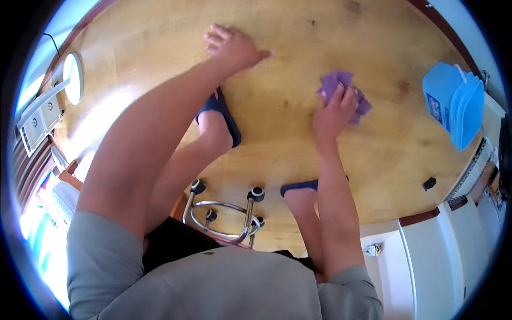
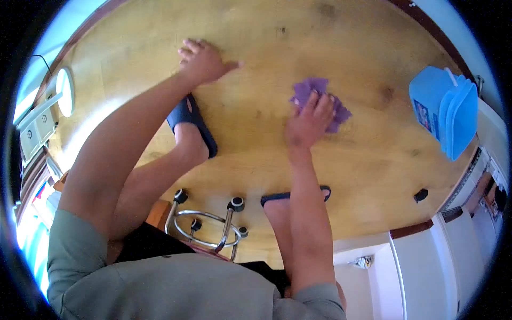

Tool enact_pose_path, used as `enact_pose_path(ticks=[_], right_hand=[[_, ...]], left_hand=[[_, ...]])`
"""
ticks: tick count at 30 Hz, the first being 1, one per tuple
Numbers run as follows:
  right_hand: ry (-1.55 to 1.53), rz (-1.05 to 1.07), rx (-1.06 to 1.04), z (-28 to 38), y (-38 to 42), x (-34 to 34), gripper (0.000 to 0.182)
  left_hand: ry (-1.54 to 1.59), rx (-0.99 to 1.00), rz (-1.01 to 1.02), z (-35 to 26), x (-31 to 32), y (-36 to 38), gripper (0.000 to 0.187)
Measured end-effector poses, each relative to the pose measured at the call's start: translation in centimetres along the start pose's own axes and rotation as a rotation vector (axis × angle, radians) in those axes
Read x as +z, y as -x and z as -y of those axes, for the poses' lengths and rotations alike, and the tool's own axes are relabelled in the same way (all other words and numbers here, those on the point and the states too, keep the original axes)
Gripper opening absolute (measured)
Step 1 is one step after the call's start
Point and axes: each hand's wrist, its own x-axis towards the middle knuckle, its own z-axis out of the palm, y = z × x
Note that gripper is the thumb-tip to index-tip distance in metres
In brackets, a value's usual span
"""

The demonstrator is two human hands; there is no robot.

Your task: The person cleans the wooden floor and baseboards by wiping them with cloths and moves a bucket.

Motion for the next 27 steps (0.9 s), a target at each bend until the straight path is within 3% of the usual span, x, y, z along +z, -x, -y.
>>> enact_pose_path(ticks=[1,2,5,7,10,13,15,16,19,24,27], right_hand=[[0.020,0.026,-0.036,1.0,0.1,0.0,0.055],[-0.015,0.036,-0.083,2.4,0.7,0.0,0.054],[-0.078,0.096,-0.228,6.9,2.6,1.3,0.051],[-0.211,0.129,-0.226,9.3,2.3,-0.1,0.051],[-0.312,0.087,-0.295,7.2,1.7,0.2,0.050],[-0.229,0.126,-0.308,2.3,0.8,-1.4,0.051],[-0.022,0.126,-0.236,-1.8,-0.7,-2.1,0.047],[-0.010,0.011,-0.229,-4.3,-0.8,-2.4,0.046],[-0.044,-0.043,-0.111,-10.3,-1.8,-3.1,0.044],[-0.062,-0.073,0.005,-7.0,-0.8,-0.9,0.044],[-0.227,-0.065,0.021,-2.2,-0.3,-0.1,0.041]], left_hand=[[0.108,-0.034,-0.002,-1.0,-1.0,0.1,0.139],[0.111,-0.130,0.158,-2.4,-2.3,0.1,0.130],[0.136,-0.288,0.145,-5.3,-2.9,-0.4,0.128],[0.051,-0.265,0.154,-4.8,-2.4,-1.6,0.135],[0.168,-0.384,-0.004,-5.0,-0.6,-2.2,0.143],[0.147,-0.366,0.024,-4.6,0.4,-3.7,0.149],[0.171,-0.389,0.020,-4.6,-0.4,-2.5,0.148],[0.183,-0.400,0.012,-5.1,-0.9,-2.0,0.148],[0.184,-0.384,0.047,-5.0,-1.5,-2.0,0.146],[0.209,-0.378,0.023,-4.9,-2.0,-1.9,0.148],[0.124,-0.423,-0.072,-5.0,-0.5,-2.5,0.134]])
